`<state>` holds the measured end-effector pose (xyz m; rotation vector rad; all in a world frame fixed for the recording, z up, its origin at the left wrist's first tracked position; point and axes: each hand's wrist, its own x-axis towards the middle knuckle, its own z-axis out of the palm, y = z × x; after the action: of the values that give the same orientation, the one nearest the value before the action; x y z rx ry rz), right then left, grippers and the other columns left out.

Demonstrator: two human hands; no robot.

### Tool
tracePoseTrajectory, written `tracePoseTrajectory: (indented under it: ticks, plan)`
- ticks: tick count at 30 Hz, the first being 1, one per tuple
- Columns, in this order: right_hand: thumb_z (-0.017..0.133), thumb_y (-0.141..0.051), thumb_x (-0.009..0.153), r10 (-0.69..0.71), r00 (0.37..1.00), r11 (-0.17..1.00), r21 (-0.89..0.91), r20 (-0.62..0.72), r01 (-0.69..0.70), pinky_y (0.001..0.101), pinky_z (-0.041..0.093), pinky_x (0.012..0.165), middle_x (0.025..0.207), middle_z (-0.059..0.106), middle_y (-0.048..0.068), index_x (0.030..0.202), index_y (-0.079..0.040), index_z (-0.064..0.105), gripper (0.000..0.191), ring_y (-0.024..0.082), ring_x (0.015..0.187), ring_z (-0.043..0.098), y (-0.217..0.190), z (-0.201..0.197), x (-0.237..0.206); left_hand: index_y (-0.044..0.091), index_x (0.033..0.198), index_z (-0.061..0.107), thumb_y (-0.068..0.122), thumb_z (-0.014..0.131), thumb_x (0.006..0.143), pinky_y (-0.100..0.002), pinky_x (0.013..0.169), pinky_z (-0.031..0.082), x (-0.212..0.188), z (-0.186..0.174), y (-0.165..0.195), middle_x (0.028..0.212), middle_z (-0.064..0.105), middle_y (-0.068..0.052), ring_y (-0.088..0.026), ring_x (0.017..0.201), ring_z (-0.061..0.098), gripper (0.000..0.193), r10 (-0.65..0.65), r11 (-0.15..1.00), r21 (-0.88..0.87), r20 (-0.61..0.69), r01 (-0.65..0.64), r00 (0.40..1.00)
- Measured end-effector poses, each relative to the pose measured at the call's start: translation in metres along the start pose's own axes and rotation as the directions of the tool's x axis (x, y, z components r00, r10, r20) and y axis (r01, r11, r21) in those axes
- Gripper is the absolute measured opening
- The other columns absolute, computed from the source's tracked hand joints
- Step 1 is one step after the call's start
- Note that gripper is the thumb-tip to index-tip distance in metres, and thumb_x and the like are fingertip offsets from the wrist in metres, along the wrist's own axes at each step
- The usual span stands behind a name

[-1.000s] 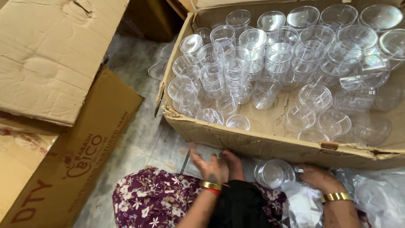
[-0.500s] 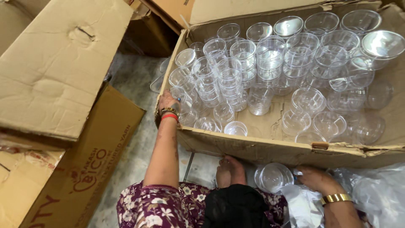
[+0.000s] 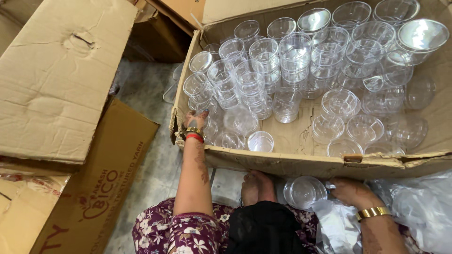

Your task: The person sits on the floor and unpacks clear plastic cups from white plastic bags, placing the cups one at a time into a large open cardboard box already filled with cups. They occasionally reach into the box to arrange the cups.

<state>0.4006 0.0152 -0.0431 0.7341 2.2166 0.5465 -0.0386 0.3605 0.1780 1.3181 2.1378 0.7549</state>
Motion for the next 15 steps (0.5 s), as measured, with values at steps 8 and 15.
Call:
tracePoseTrajectory:
  ticks: [8,15]
  plan:
    - [0.059,-0.011,0.084,0.259,0.959,0.762,0.634,-0.112,-0.132,0.0436,0.049,0.095,0.102,0.073,0.012,0.094,-0.011,0.072,0.016,0.03,0.104,0.065,0.002,-0.004,-0.006,0.011,0.156,0.028,0.048,0.097,0.065,-0.054,0.113,0.04,-0.017,-0.001,0.031,0.155,0.038,-0.025,-0.044,0.144,0.038,0.12,-0.092,0.864,0.503,0.134,0.013,0.987]
    - [0.067,-0.018,0.076,0.549,0.819,-0.061,0.985,0.168,-0.161,0.0406,0.058,0.086,0.101,0.076,0.014,0.104,-0.015,0.072,0.029,0.033,0.093,0.072,0.0,-0.005,-0.009,0.016,0.148,0.039,0.055,0.099,0.058,-0.049,0.114,0.041,-0.054,-0.006,0.046,0.15,0.038,-0.022,-0.04,0.142,0.042,0.115,0.026,0.698,0.706,0.139,-0.118,0.99]
